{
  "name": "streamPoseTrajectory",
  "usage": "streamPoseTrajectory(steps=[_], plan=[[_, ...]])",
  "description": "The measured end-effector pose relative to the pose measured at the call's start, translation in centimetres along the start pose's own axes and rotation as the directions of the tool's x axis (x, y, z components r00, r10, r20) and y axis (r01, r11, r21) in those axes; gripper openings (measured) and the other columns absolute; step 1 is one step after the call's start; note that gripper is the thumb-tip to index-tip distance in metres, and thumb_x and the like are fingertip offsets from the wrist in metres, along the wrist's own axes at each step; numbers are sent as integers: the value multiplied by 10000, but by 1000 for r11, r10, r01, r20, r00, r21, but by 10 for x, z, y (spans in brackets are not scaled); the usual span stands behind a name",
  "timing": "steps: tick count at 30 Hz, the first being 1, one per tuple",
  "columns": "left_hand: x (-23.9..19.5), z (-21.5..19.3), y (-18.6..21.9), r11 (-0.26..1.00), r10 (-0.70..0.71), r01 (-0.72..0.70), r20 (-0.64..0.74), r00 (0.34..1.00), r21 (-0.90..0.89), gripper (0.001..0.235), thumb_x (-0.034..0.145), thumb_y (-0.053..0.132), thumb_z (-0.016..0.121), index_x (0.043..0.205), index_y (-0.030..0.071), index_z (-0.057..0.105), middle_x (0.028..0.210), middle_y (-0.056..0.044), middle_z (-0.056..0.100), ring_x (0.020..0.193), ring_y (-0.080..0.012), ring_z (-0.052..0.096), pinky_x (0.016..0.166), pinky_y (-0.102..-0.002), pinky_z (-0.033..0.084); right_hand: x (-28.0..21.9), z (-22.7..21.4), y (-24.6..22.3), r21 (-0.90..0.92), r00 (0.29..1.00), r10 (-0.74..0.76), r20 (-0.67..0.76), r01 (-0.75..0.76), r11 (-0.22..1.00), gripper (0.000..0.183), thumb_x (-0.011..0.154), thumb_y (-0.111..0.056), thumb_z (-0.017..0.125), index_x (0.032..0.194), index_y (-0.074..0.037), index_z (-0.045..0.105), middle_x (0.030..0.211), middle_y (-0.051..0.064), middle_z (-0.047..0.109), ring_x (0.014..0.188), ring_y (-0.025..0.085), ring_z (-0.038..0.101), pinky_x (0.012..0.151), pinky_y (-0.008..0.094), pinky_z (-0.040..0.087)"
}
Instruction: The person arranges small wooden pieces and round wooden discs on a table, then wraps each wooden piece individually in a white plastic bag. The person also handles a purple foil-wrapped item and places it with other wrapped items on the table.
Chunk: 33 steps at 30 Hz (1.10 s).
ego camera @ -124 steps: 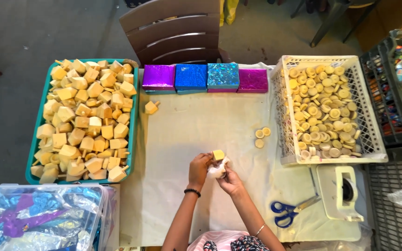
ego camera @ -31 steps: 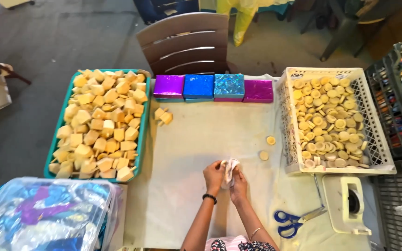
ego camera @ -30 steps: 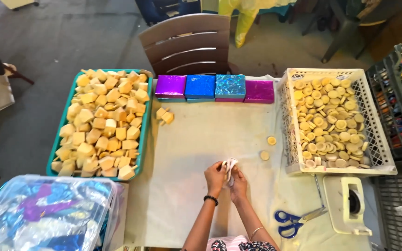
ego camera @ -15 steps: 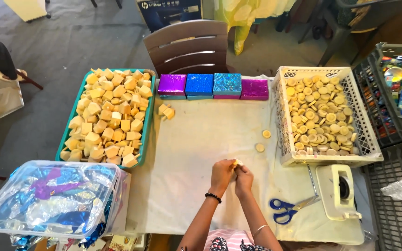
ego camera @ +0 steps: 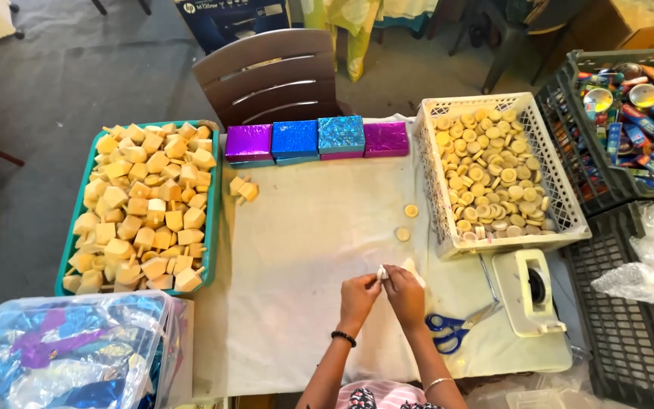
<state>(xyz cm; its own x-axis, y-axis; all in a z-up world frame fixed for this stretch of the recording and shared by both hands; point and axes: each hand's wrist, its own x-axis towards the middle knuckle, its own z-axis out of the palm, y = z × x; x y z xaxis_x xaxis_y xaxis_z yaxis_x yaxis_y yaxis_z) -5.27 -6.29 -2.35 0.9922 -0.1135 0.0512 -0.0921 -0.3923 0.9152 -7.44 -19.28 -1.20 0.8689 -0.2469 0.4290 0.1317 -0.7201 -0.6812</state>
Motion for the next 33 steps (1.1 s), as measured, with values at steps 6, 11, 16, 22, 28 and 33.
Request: streamPoseTrajectory(steps=[6, 11, 16, 22, 28, 33], plan=[[-4, -4, 17, 954, 250, -237, -55, 967, 182, 179, 848, 123, 745, 999, 39, 789, 900, -143, 766, 885, -315, 705, 808, -399, 558, -36, 56, 78, 515, 733, 629, 260, -656, 552, 217, 907, -136, 717, 1101, -68, 789, 936, 54, 762, 792, 152, 705, 738, 301, 554], [2, -25, 9, 956, 239, -226, -49, 970, 186, 166, 911, 140, 725, 1031, 33, 767, 956, -139, 765, 913, -316, 703, 908, -408, 537, -46, 103, 107, 637, 573, 673, 468, -747, 193, 191, 986, -164, 734, 1075, -17, 818, 925, 40, 718, 778, 141, 611, 676, 308, 466], [12, -61, 24, 988, -125, 134, -120, 985, 74, 199, 929, 201, 717, 1032, 44, 783, 864, -182, 740, 761, -311, 722, 694, -393, 566, 11, 52, -24, 202, 898, 395, 194, -431, 880, 241, 858, -145, 789, 1088, -73, 790, 927, 59, 769, 755, 175, 693, 712, 308, 558], [20, -77, 13, 997, -72, 77, -197, 978, 14, 209, 903, 195, 722, 1024, 32, 772, 879, -164, 757, 719, -292, 753, 657, -361, 580, 16, 73, -43, 134, 999, 17, 39, -22, 991, 258, 822, -94, 763, 1077, -65, 777, 1019, 89, 755, 931, 176, 689, 799, 315, 561], [49, -88, -11, 963, 242, -203, -242, 939, 178, 181, 930, 168, 685, 993, 22, 771, 928, -150, 761, 795, -348, 721, 715, -416, 563, -39, 202, 96, 601, 373, 570, 732, -747, -284, 177, 939, -128, 758, 1083, -29, 728, 1021, 57, 738, 933, 168, 698, 791, 350, 563], [113, -113, -136, 936, -220, 309, -405, 887, 167, 241, 978, 266, 705, 913, 40, 762, 808, -169, 726, 682, -314, 688, 656, -411, 533, -45, 212, 100, 444, 188, 451, 872, -690, -571, 197, 892, -133, 728, 1081, -83, 697, 1018, 60, 742, 952, 208, 706, 878, 366, 596]])
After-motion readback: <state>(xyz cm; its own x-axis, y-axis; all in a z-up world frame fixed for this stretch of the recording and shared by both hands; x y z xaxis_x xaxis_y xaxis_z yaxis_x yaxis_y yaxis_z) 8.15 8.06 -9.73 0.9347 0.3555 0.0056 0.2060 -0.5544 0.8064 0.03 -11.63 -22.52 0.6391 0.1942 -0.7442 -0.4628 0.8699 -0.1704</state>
